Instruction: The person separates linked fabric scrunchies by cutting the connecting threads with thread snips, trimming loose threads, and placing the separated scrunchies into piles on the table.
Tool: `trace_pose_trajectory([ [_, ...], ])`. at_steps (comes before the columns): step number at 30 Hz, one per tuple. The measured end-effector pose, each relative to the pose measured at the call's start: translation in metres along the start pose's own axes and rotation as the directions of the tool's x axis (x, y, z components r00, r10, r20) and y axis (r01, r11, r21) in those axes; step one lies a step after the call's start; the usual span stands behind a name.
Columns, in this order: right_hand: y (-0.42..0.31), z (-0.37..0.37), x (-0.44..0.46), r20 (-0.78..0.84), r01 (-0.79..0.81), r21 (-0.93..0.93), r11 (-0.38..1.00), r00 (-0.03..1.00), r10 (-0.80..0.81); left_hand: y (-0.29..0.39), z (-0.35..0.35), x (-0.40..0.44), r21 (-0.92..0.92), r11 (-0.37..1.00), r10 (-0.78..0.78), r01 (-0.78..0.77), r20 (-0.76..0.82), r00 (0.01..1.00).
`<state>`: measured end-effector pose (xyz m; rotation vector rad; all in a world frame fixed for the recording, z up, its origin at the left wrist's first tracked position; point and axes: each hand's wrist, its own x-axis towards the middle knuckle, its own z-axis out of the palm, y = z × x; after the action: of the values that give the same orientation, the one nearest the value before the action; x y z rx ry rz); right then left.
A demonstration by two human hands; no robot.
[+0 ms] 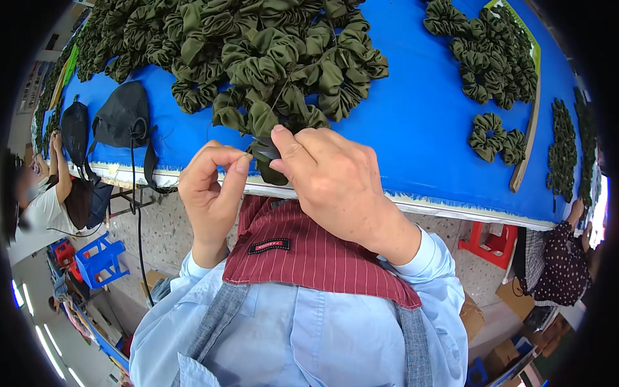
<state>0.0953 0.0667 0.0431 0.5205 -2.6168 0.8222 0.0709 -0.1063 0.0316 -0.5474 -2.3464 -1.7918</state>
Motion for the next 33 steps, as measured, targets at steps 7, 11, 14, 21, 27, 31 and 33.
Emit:
trace_pose_trajectory([
  [7, -0.001, 0.000, 0.002, -0.013, -0.007, -0.081, 0.997, 1.000, 0.006, -0.002, 0.002, 0.001, 0.045, 0.996, 0.074, -0.075, 0.040, 0.996],
  [11, 0.005, -0.003, -0.001, -0.032, -0.033, -0.036, 0.999, 0.999, 0.032, -0.003, -0.007, 0.002, 0.030, 0.995, 0.094, -0.096, 0.050, 0.994],
  [14, 0.015, -0.006, -0.005, -0.048, -0.055, 0.020, 0.998, 0.997, 0.056, -0.006, -0.065, 0.007, 0.106, 0.987, -0.156, 0.119, 0.496, 0.854],
  [21, 0.027, 0.004, -0.006, 0.187, -0.528, 0.630, 0.570, 0.815, 0.548, 0.001, -0.023, 0.001, 0.189, 0.978, -0.091, 0.088, 0.006, 0.996],
  [27, 0.027, 0.015, -0.002, 0.250, -0.547, 0.644, 0.535, 0.811, 0.528, -0.014, 0.021, -0.009, 0.275, 0.961, -0.038, 0.040, -0.012, 0.999],
  [31, 0.022, 0.015, 0.000, 0.278, -0.548, 0.630, 0.551, 0.821, 0.499, -0.004, 0.012, -0.012, 0.035, 0.975, -0.217, 0.218, -0.012, 0.976],
  [33, 0.020, 0.014, 0.002, 0.313, -0.561, 0.621, 0.547, 0.818, 0.483, 0.002, 0.005, -0.013, -0.195, 0.907, -0.374, 0.373, 0.032, 0.927],
])
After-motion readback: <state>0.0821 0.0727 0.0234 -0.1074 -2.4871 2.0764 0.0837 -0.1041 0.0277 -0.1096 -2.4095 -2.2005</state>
